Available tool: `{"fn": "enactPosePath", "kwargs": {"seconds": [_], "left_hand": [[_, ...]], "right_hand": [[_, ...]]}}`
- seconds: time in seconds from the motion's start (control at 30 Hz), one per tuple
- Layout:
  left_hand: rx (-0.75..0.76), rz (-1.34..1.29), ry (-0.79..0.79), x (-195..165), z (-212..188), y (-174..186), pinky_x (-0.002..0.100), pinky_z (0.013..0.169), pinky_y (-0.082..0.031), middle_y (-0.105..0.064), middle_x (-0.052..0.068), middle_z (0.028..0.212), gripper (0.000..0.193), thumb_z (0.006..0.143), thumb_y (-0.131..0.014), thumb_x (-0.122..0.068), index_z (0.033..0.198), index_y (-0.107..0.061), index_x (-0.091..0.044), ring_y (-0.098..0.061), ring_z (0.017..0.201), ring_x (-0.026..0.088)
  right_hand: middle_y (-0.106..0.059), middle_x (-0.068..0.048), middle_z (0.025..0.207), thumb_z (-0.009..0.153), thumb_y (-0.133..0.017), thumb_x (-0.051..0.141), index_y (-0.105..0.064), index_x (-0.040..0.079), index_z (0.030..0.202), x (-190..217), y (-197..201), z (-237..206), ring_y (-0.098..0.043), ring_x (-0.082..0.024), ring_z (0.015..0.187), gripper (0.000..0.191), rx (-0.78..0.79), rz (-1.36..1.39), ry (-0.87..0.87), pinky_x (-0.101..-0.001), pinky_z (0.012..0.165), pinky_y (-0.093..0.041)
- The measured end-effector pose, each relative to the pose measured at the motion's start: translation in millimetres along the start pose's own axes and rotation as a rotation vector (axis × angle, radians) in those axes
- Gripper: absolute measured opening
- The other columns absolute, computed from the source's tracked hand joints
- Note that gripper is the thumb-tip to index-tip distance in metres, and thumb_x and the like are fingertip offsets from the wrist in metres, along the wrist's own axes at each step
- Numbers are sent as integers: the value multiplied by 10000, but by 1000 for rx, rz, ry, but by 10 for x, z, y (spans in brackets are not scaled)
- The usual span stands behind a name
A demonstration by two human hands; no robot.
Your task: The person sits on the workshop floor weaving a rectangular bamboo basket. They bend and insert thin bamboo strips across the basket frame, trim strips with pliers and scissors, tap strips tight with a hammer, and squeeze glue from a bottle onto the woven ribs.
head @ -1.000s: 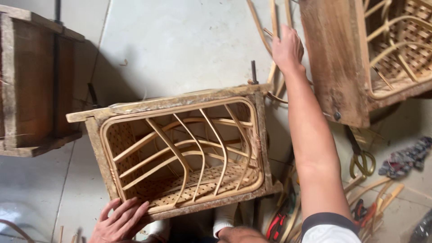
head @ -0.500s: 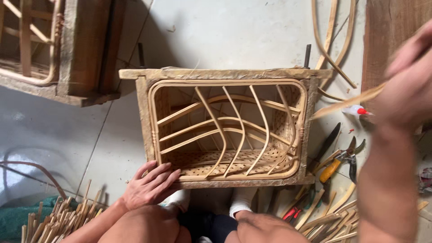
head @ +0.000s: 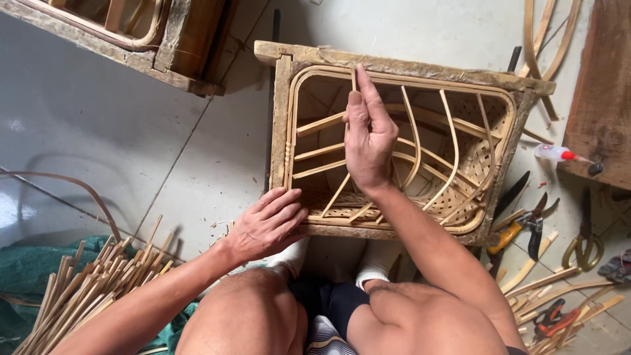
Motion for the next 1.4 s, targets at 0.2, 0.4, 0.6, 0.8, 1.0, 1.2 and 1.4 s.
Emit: {"fn": "enactPosePath", "kwargs": {"seconds": [0.2,0.4,0.6,0.8,1.0,1.2,1.4], "left_hand": [[-17,4,-2,-8,-31,-20,461,1158,-417,-683,101,1188,432,887,-794,-318,1181,-691,-17,-563,1325,297],[-8,-7,4,3,-27,-24,465,1152,-423,-683,104,1187,445,887,-795,-332,1181,-688,-15,-564,1325,301],[-43,-95,7,-6,9,60,478,1126,-444,-686,124,1193,507,875,-817,-366,1210,-685,-9,-587,1290,314],[-274,-12,98,738,593,430,573,1200,-406,-666,116,1385,489,914,-832,-203,1354,-655,-84,-576,1379,282],[-88,74,-29,1436,1507,205,506,1216,-361,-626,104,1479,454,1030,-716,-110,1468,-599,-96,-536,1424,287],[-31,163,-112,1402,1548,186,461,1162,-431,-650,59,1461,474,993,-724,-112,1456,-635,-152,-556,1405,278],[-27,197,-147,1365,1561,216,444,1161,-455,-667,7,1440,387,1024,-727,-149,1405,-674,-187,-573,1406,252]], "right_hand": [[-590,54,779,1168,-500,217,-500,166,1552,-167,5,63,-457,-9,594,388,-8,-6,-36,-187,484,-423],[-602,44,807,1172,-507,216,-498,169,1558,-182,27,26,-460,-14,610,389,-19,-9,-42,-193,502,-420],[-642,25,843,1177,-508,212,-490,176,1564,-146,-2,28,-539,-32,685,389,9,-77,27,-191,560,-484],[-758,-90,974,1115,-566,201,-517,124,1525,-123,-102,75,-660,-102,731,420,88,-249,-28,-233,636,-587],[-664,-227,1386,1127,-572,165,-542,11,1478,26,-131,129,-704,-280,1233,384,136,-311,85,-344,999,-608],[-647,-225,1364,1089,-536,187,-544,-6,1438,-99,-142,102,-687,-305,1231,398,217,-236,-119,-342,999,-590],[-665,-225,1352,1083,-544,206,-570,-4,1420,-26,-97,96,-692,-304,1230,398,224,-222,-108,-356,1024,-590]]}}
Point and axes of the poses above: each hand's wrist, its own z-axis towards the middle knuckle, its own y-axis out of the back of the hand, x = y × z, the point moved 7 cm from there along z, towards the middle knuckle
